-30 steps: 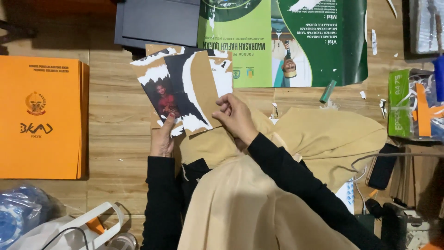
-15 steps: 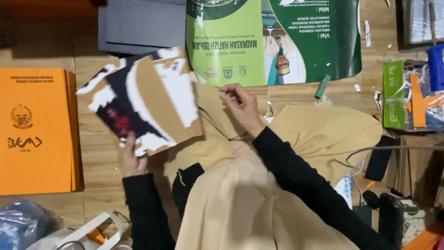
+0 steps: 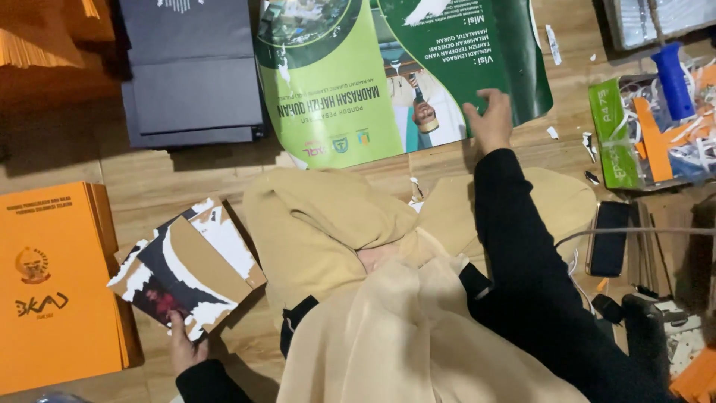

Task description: Assembling printed folders by applying adhesive with a roller and mounting certificates.

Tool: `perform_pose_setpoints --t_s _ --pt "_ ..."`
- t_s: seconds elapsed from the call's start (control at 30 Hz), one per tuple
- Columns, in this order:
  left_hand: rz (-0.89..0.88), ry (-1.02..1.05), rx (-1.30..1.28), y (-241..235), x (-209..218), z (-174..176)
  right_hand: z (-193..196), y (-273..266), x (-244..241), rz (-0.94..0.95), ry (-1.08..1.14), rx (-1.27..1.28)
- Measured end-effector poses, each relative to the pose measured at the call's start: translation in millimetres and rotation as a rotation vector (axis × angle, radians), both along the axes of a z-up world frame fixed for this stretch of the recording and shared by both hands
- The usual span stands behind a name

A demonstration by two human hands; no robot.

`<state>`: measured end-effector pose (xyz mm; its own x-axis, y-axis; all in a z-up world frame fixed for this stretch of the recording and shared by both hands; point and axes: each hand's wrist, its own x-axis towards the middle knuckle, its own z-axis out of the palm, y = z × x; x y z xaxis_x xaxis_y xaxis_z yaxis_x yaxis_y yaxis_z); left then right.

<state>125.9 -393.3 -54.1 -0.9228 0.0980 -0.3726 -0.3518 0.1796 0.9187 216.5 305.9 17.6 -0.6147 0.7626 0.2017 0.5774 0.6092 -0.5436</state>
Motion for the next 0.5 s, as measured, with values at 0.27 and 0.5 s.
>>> perform_pose_setpoints --t_s 0.27,0.5 --pt "0.521 -0.320 -0.032 46.2 -46.7 -48.0 -40.5 43.4 36.0 -0.367 -0.402 -0.097" --pt "0.257 0.475 -0.884 253.1 -42.0 123.1 -26.7 103.5 38.3 -0.374 -0.485 -0.017"
